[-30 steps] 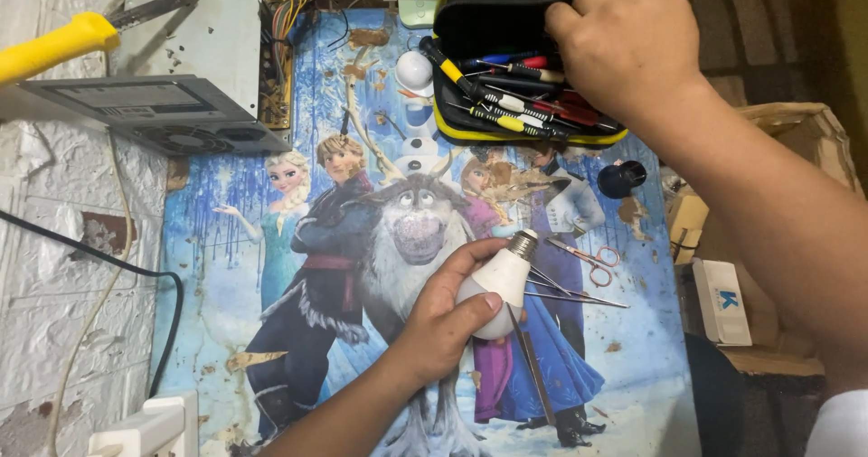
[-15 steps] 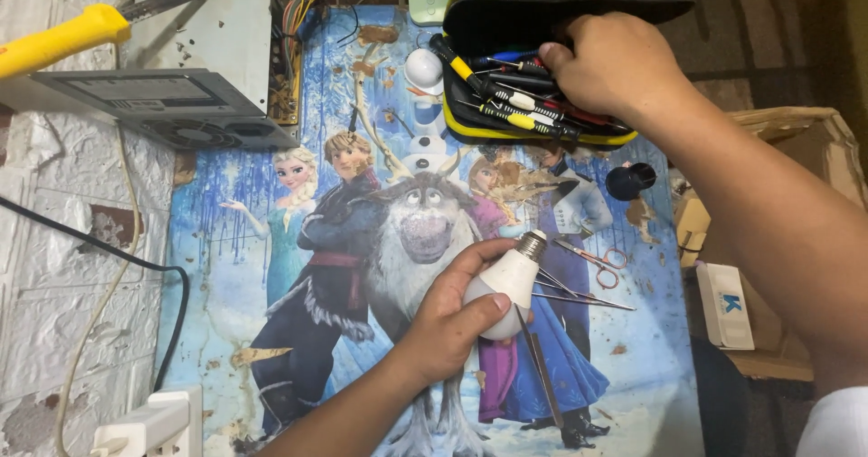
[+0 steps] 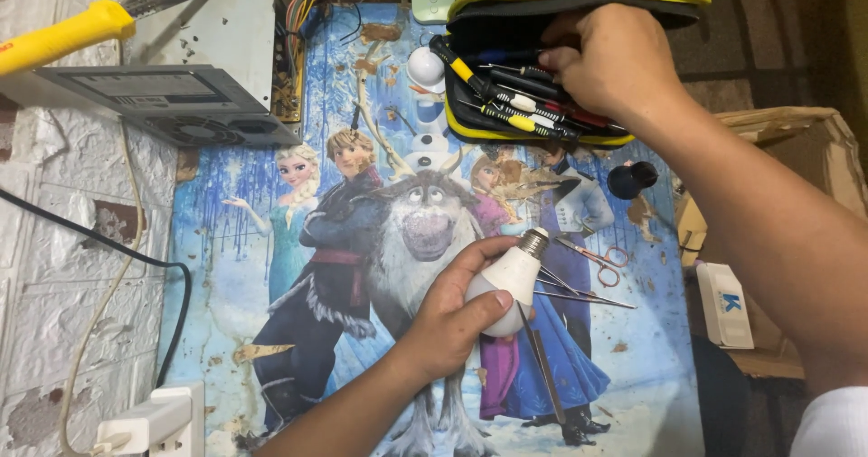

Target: Prying open the plastic casing of an LED bulb using tweezers and a small tool.

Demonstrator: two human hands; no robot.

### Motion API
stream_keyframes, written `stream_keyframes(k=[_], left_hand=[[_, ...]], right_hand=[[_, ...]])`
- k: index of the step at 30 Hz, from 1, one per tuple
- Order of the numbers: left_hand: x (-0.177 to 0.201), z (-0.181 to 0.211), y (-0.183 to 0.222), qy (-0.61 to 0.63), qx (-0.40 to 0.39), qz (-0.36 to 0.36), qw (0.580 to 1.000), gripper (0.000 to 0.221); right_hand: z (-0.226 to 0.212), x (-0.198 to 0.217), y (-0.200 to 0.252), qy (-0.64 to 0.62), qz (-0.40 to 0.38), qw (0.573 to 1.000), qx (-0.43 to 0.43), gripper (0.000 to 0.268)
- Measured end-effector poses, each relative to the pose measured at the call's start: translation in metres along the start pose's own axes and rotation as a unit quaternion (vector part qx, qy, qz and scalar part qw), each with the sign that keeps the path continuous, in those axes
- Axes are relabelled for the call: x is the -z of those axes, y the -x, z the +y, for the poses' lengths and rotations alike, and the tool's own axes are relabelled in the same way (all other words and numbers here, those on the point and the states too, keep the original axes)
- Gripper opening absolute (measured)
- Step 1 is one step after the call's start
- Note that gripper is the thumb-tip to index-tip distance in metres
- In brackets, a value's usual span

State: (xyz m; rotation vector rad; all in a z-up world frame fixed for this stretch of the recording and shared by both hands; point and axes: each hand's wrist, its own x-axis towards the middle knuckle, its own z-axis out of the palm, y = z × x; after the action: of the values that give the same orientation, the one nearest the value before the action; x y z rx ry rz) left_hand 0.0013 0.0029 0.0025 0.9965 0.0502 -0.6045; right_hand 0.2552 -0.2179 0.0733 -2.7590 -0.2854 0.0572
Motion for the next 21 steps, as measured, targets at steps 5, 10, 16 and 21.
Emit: stream_keyframes(k=[5,10,16,21], left_hand=[[-0.001,0.0,0.0,-0.008,0.0,0.006,1.0,0.063],[-0.001,0.0,-0.002,-0.015,-0.005,0.004,1.0,0.063],[0.002,-0.007,-0.002,0.018,-0.034,-0.008,0.999,0.064],[0.001,-0.008,0.0,0.014,-0.078,-0.006,0.997,0.07]], right_hand=[[0.001,0.001,0.009,0.005,0.015,1.0,0.013,0.021],[0.0,0.003,0.025,-0.015,-0.004,1.0,0.018,0.022],[-0.006,0.026,0.055,0.007,-0.055,0.998,0.03,0.054],[-0.021,0.05,0.098,0.005,-0.1,0.995,-0.025,0.07]])
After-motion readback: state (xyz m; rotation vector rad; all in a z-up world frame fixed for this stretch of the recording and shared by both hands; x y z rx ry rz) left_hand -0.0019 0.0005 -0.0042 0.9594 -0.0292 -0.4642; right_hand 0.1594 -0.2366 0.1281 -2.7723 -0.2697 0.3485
